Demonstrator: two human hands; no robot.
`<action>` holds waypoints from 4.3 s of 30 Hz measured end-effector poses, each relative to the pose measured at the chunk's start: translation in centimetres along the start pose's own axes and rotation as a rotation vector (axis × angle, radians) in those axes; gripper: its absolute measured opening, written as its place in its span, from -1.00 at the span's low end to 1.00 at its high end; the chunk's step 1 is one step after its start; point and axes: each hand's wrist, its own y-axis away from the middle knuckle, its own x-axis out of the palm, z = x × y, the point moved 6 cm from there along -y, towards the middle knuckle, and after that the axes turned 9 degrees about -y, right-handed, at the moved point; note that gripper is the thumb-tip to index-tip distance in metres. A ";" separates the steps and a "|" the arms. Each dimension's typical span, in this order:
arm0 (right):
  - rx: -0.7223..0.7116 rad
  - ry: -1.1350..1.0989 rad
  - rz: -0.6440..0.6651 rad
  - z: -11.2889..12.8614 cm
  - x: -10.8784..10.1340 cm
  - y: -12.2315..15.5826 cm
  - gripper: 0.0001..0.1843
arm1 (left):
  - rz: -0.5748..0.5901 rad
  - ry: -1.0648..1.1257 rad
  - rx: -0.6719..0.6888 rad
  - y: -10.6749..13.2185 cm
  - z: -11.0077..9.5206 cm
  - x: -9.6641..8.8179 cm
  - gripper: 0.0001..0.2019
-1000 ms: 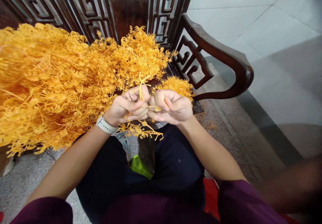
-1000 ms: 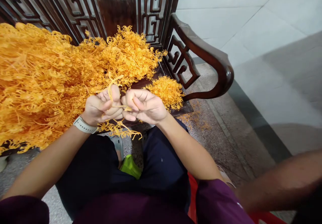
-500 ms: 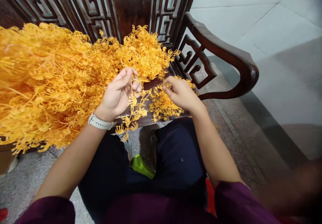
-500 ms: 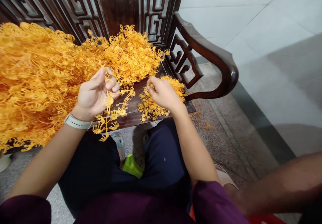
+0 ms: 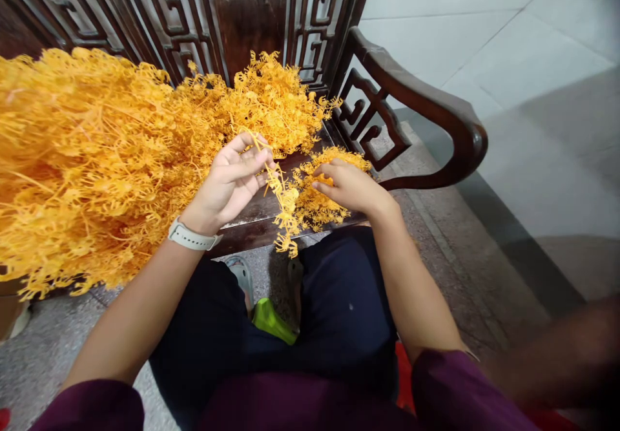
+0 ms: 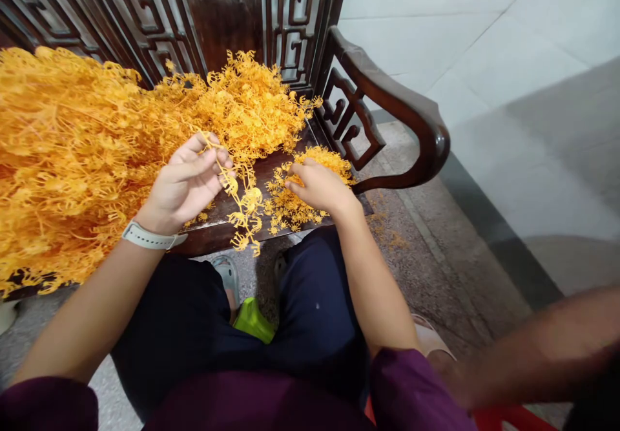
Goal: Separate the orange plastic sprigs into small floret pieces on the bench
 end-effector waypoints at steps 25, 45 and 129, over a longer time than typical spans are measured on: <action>-0.180 -1.180 -0.304 7.4 -0.8 0.4 -0.71 | 0.021 0.014 -0.013 0.1 -0.3 1.1 -0.78; -0.164 -1.653 0.092 8.9 0.7 0.7 -0.77 | 0.380 -0.915 0.155 1.2 0.8 3.6 -0.53; -0.082 -1.431 0.065 7.8 1.2 1.0 -0.64 | 0.268 -0.964 0.166 0.1 -0.6 1.1 -0.73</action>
